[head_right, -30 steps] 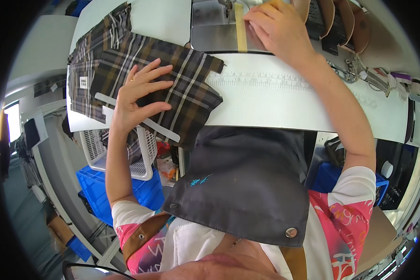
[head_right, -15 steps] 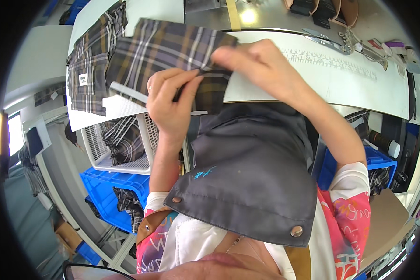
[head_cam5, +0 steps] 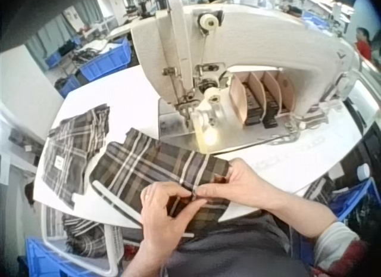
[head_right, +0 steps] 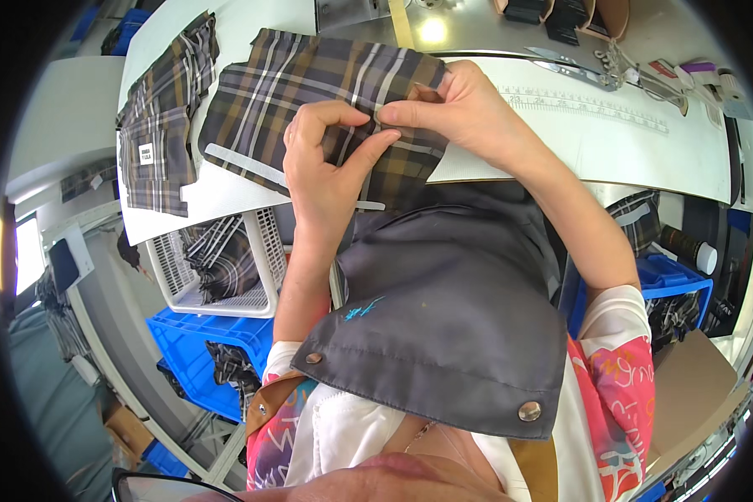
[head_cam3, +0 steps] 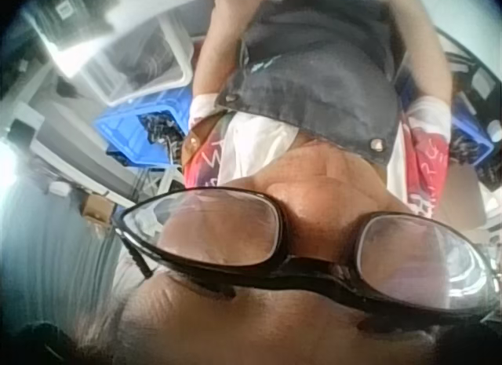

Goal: The person is sewing plaid fabric pieces, likely to create bags, using an industrial sewing machine.

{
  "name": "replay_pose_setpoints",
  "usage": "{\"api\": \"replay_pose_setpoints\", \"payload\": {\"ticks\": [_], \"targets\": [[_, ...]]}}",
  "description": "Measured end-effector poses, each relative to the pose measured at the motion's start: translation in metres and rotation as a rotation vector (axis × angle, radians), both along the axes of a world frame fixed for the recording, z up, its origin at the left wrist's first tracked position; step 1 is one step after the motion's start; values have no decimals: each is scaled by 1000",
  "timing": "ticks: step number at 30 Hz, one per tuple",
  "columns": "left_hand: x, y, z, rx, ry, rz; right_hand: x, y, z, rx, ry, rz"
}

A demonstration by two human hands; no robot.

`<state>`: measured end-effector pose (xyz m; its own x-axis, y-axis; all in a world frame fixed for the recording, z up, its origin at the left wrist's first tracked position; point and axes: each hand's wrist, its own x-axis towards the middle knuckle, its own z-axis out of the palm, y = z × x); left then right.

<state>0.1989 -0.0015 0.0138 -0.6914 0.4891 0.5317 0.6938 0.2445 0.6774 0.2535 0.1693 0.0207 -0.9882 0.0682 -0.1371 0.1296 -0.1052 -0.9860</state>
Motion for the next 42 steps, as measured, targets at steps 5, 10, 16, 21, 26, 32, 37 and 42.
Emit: {"api": "replay_pose_setpoints", "payload": {"ticks": [5,10,16,21,26,32,37,42], "targets": [[-4,0,12,-66,-332,-72,3,-5,5,-79,99,-37],[-10,0,22,58,-485,-149,0,-4,9,-79,35,-68],[-20,-13,23,-134,189,31,-2,16,6,249,119,-67],[-20,-8,26,-9,30,-55,-4,2,15,201,203,-149],[-25,0,18,66,-97,-126,-6,0,15,71,149,-49],[-24,-1,23,211,-77,-3,-13,5,21,307,229,-72],[-27,-7,24,412,-225,36,-16,-5,23,77,287,-167],[-11,5,18,940,-742,-249,-25,-64,4,48,532,-314]]}}
